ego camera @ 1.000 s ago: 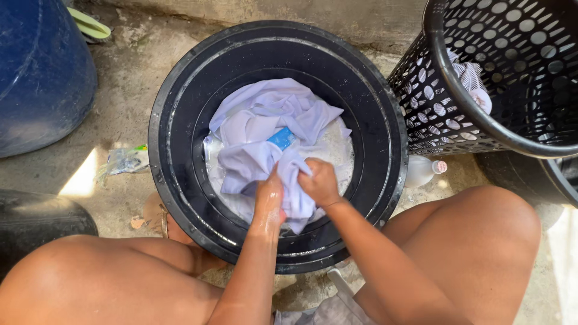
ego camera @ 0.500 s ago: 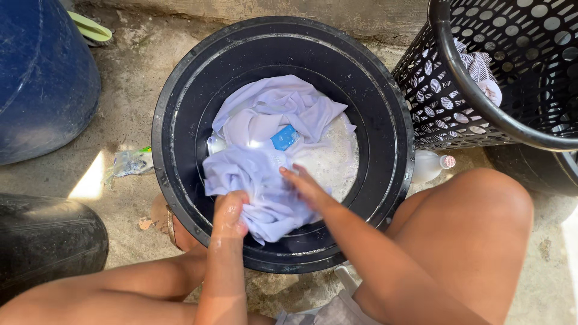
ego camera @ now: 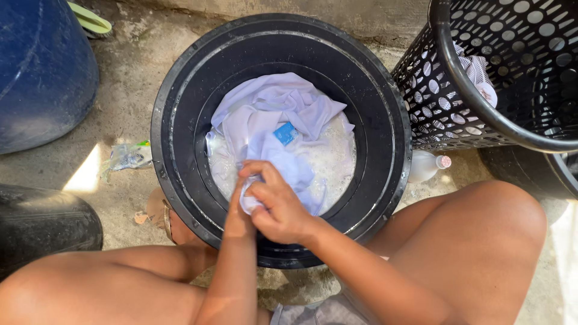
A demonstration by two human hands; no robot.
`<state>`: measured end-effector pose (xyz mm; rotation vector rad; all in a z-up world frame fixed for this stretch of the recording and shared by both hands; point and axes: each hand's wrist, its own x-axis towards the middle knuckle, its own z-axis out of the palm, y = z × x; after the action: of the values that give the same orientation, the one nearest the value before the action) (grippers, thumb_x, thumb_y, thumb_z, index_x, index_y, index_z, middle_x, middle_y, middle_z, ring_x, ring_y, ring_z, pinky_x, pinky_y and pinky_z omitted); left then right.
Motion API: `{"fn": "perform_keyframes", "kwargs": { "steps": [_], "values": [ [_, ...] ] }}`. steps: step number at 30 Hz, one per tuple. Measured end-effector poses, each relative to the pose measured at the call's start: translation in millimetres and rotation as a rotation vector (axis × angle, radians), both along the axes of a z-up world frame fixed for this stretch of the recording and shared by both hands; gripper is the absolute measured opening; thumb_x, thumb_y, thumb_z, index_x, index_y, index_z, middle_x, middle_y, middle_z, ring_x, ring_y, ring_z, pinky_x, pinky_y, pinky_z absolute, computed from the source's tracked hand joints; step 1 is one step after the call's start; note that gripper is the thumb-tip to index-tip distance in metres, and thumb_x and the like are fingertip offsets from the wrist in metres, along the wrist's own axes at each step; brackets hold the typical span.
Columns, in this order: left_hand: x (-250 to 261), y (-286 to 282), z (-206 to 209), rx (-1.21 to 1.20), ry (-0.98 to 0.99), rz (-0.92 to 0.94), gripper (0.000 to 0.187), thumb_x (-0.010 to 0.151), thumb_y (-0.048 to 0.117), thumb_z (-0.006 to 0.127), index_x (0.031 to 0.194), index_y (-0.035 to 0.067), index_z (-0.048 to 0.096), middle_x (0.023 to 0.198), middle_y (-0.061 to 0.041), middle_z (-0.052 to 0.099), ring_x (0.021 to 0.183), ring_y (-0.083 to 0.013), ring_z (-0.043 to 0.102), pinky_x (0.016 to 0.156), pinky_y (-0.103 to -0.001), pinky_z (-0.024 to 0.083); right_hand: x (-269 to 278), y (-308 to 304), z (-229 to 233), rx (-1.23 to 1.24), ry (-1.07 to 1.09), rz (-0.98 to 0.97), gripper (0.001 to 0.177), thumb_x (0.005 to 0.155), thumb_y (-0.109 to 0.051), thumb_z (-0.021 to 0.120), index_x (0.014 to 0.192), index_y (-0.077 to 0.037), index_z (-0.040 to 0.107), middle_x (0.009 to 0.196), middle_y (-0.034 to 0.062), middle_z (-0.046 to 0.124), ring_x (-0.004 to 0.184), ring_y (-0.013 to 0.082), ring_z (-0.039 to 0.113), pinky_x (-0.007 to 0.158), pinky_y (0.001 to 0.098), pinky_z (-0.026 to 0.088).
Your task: The person washes white fabric in a black basin containing soapy water, scrubbing different sections of the cloth against itself and the bottom of the tub.
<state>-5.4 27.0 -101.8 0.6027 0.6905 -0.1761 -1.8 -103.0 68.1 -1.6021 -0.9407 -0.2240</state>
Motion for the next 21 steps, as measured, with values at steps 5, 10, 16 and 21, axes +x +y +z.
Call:
{"fn": "perform_keyframes", "kwargs": {
  "steps": [5, 10, 16, 21],
  "values": [
    [-4.1, -65.6, -23.3, -0.123, -0.081, -0.118, 0.067, 0.084, 0.046, 0.071, 0.136, 0.006, 0.058, 0.134, -0.015, 0.061, 0.121, -0.0299, 0.06, 0.103, -0.041, 0.049, 23.0, -9.5, -58.2, -0.627, -0.373, -0.347, 0.024, 0.082, -0.016, 0.081, 0.067, -0.009, 0.063, 0.071, 0.0131, 0.063, 0.064, 0.0344, 0.064, 0.055, 0.0496, 0.046],
    [1.7, -70.9, 20.0, 0.009, 0.034, -0.21, 0.076, 0.079, 0.044, 0.076, 0.14, 0.004, 0.054, 0.14, -0.02, 0.055, 0.127, -0.0346, 0.055, 0.108, -0.043, 0.045, 87.7, -99.2, -137.2, -0.525, -0.042, -0.74, 0.031, 0.093, -0.023, 0.074, 0.071, -0.006, 0.062, 0.068, 0.0174, 0.062, 0.062, 0.0405, 0.062, 0.059, 0.049, 0.049],
    [18.2, -6.9, 41.6, 1.223, 0.35, -1.085, 0.088, 0.073, 0.043, 0.082, 0.143, 0.001, 0.049, 0.146, -0.025, 0.047, 0.135, -0.0403, 0.048, 0.113, -0.045, 0.041, 121.7, -165.1, -161.9, -0.866, 0.404, -0.769, 0.047, 0.074, -0.034, 0.088, 0.099, -0.004, 0.062, 0.106, 0.0243, 0.062, 0.094, 0.0402, 0.065, 0.084, 0.0453, 0.053],
    [25.5, -35.9, 60.8, 1.752, 0.133, -0.897, 0.141, 0.052, 0.049, 0.098, 0.161, 0.001, 0.023, 0.162, -0.029, 0.021, 0.146, -0.0474, 0.028, 0.118, -0.05, 0.031, 96.0, -138.0, -184.7, -1.365, 0.629, 0.025, 0.141, 0.051, -0.038, 0.106, 0.161, -0.024, 0.019, 0.159, 0.0398, -0.002, 0.142, 0.0567, 0.024, 0.116, 0.0475, 0.033]
  ]
}}
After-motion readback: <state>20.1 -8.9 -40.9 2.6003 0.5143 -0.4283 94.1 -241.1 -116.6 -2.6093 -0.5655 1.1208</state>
